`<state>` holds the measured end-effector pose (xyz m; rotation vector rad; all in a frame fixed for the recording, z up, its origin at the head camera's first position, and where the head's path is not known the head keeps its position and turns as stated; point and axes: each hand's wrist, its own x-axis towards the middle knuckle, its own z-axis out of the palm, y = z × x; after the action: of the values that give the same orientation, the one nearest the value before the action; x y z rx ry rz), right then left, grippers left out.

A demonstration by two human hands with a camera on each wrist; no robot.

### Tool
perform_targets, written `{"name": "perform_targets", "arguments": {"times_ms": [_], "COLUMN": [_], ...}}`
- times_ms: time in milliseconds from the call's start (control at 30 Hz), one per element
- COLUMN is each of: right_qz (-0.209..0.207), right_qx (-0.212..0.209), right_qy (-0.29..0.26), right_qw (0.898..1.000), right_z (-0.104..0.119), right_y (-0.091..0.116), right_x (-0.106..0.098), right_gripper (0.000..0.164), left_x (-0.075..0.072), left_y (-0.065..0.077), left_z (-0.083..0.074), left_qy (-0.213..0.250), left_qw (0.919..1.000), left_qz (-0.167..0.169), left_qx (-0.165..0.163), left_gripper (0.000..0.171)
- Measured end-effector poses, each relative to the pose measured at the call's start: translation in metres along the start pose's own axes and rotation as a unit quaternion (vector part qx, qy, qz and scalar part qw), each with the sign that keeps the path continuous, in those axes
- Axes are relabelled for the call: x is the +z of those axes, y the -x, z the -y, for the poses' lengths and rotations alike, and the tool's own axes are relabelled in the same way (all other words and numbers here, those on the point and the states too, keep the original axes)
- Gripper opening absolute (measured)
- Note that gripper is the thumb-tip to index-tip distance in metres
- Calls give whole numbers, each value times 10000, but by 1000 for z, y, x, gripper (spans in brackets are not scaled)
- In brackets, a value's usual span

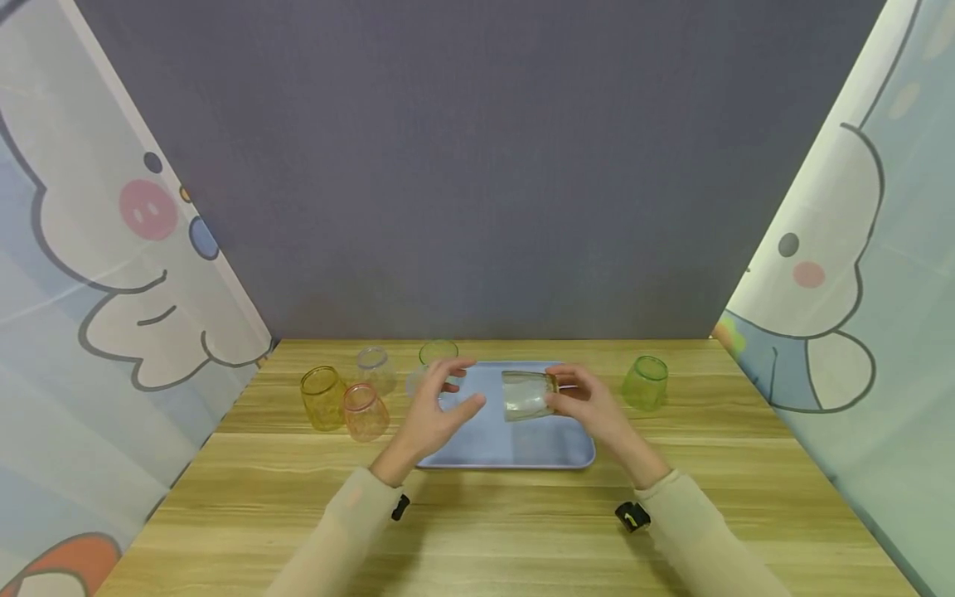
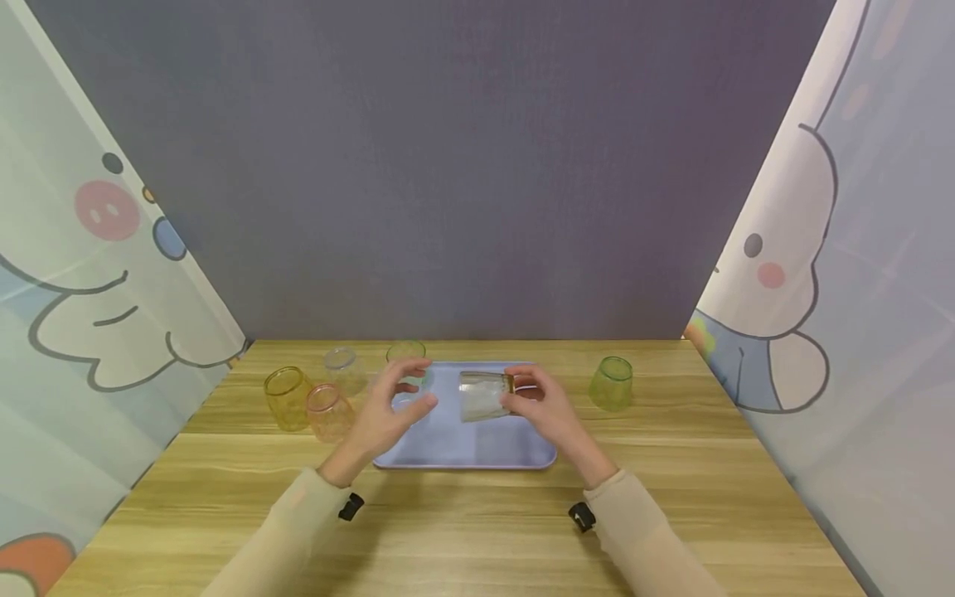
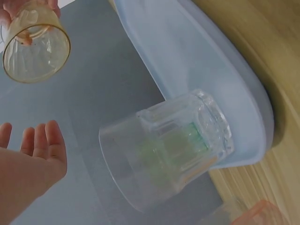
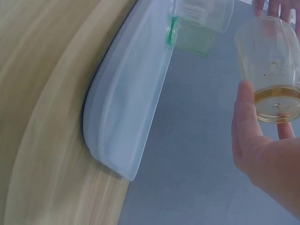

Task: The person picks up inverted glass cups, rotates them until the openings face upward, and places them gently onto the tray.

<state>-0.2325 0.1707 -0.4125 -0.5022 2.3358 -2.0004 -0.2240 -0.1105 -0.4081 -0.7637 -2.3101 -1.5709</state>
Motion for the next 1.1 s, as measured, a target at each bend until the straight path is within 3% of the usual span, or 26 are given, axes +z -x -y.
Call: {"name": "perform_targets", "arguments": {"times_ms": [467, 1100], "right_qz": [99, 323], "right_qx": [10, -252], "right_qy": [-407, -522], "right_qw": [9991, 9978], "right_z": [1, 6], "right_y": [3, 5], "right_x": [10, 17], "right_gripper": [45, 44], "left_x": [12, 16], "left_y": [2, 1], "left_z": [1, -4], "left_qy": [307, 408], "left_qw": [9993, 9972], "left_qz": [189, 549], "left_qx": [-131, -301], "left_gripper": [50, 58]}}
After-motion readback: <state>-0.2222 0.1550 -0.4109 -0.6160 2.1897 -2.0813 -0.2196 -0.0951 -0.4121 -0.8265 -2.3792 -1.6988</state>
